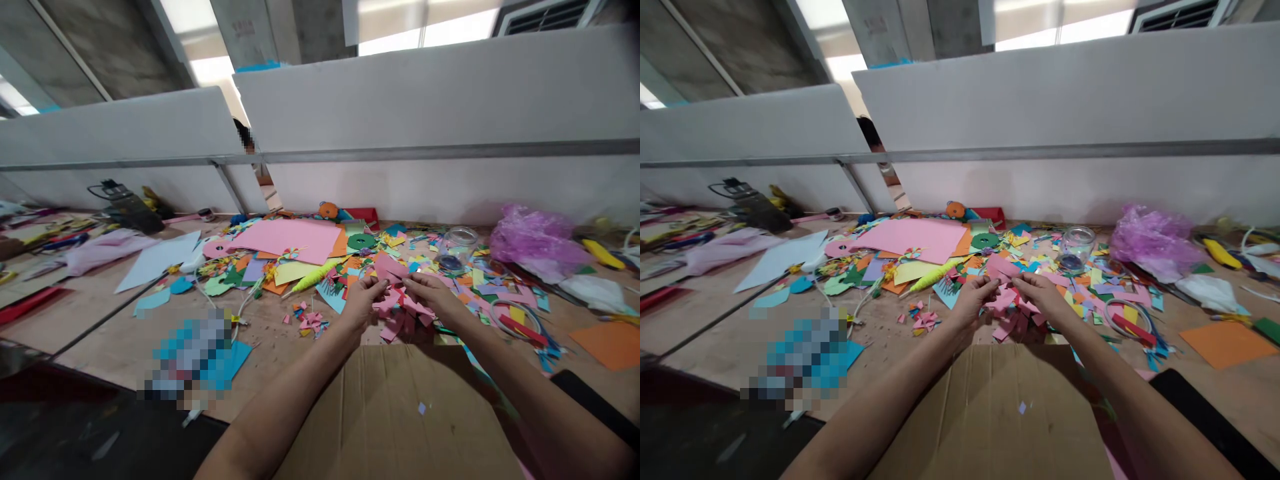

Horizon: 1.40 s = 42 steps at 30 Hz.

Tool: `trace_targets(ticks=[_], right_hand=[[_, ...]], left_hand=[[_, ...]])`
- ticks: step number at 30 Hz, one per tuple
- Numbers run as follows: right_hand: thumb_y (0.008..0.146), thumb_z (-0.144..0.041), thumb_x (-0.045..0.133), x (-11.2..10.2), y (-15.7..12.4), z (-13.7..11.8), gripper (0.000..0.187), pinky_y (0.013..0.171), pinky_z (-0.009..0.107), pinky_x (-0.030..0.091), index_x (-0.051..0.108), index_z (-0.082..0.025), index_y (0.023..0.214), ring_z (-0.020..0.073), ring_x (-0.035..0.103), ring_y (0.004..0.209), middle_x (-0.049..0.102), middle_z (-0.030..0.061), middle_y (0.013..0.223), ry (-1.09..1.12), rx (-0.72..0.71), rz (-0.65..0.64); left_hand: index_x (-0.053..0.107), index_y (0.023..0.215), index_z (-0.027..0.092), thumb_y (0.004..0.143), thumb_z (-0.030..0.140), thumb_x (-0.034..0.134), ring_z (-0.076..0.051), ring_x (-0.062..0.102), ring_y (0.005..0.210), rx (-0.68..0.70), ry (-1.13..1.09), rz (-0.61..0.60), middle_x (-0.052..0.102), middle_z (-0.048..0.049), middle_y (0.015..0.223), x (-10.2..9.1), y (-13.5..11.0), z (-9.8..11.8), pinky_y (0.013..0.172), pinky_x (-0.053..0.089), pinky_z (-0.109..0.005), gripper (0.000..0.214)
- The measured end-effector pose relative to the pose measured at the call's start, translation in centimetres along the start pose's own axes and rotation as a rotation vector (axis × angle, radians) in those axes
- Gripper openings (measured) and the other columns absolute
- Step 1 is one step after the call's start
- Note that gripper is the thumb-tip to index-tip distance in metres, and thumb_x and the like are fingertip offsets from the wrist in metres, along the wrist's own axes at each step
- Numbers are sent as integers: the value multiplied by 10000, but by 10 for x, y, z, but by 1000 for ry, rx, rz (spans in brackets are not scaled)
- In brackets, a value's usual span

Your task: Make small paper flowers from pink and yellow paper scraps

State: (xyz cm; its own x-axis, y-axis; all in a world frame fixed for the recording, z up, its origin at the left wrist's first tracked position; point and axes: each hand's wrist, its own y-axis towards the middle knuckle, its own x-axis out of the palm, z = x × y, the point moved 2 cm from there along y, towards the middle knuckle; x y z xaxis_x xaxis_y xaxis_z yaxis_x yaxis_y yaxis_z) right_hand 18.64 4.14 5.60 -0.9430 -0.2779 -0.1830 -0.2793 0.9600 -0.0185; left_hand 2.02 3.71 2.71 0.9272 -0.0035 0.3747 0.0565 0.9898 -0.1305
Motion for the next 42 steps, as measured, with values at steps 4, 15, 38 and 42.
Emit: trace_targets(ticks=[4,15,38,42], right_hand=[[734,-647,669,0,1,2,470,509,278,208,508,-207,691,104,314,522,419,-54,582,22,-7,6],[722,-626,710,0,1,2,456,501,278,222,646,-179,779,102,347,519,466,-43,576,44,-1,22],[708,-556,758,4,2,8,440,529,274,267,739,-180,936,118,401,573,528,-23,644,149,-1,35],[709,-549,765,6,1,9,487,541,270,300,742,-187,1034,120,407,586,544,-20,675,175,-6,42]], left_hand=[[585,645,150,481,535,899,-78,501,550,10,-12,-6,610,1,622,1,0,0,571,377,-219,523],[602,639,143,510,508,887,-77,486,536,13,14,-34,602,1,602,1,0,0,563,351,-225,481],[589,709,166,555,512,860,-88,476,528,-148,60,-89,570,12,642,7,-13,-1,486,354,-214,465],[596,751,178,600,490,844,-83,487,521,-189,61,-74,576,17,681,10,-21,2,462,351,-207,426]])
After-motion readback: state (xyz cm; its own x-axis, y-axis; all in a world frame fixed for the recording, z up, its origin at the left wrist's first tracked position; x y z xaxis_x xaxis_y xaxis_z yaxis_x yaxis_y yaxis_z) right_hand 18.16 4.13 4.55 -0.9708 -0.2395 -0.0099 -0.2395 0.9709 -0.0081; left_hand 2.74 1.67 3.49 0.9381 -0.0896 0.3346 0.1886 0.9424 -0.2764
